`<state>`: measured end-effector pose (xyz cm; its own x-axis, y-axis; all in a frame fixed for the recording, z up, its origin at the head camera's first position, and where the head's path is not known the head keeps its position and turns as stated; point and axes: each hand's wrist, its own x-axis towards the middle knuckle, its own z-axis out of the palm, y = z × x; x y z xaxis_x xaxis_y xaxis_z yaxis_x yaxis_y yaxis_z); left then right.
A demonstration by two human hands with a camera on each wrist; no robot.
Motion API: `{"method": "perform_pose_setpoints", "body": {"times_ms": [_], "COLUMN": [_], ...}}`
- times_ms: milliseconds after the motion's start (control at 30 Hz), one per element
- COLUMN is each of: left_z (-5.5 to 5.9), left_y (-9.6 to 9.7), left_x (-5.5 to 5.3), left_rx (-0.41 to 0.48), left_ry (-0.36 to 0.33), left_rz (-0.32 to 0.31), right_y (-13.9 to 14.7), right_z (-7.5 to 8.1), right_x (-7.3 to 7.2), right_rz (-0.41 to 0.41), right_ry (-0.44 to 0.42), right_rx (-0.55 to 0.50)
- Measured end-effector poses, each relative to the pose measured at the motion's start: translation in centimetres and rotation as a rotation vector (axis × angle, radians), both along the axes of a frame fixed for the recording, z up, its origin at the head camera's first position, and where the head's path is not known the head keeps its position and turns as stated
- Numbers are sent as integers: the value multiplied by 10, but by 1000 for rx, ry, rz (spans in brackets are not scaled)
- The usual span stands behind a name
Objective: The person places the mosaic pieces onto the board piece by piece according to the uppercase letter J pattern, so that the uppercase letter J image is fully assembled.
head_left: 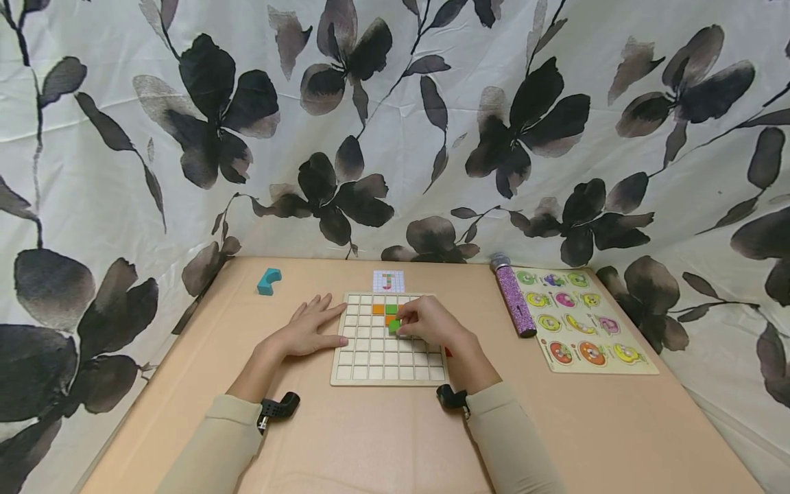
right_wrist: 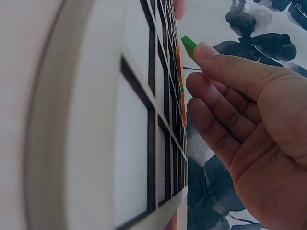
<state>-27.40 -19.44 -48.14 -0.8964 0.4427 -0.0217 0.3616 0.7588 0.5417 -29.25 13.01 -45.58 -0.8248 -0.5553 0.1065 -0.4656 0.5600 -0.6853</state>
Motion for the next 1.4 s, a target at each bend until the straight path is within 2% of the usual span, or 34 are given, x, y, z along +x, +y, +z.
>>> {"method": "perform_pose_setpoints", "body": {"times_ms": [633, 1400], "left_z": [1, 1], "left_y": [0, 2], "left_x": [2, 4], "left_rx": [7, 3], "left_ry": [5, -2], "left_rz": [2, 6], "right_y": [-7, -8], "right_z": [-4, -6], "right_x": [1, 3], "right_rz": [3, 37], "right_ry": [-10, 8], "right_rx": [66, 82]}}
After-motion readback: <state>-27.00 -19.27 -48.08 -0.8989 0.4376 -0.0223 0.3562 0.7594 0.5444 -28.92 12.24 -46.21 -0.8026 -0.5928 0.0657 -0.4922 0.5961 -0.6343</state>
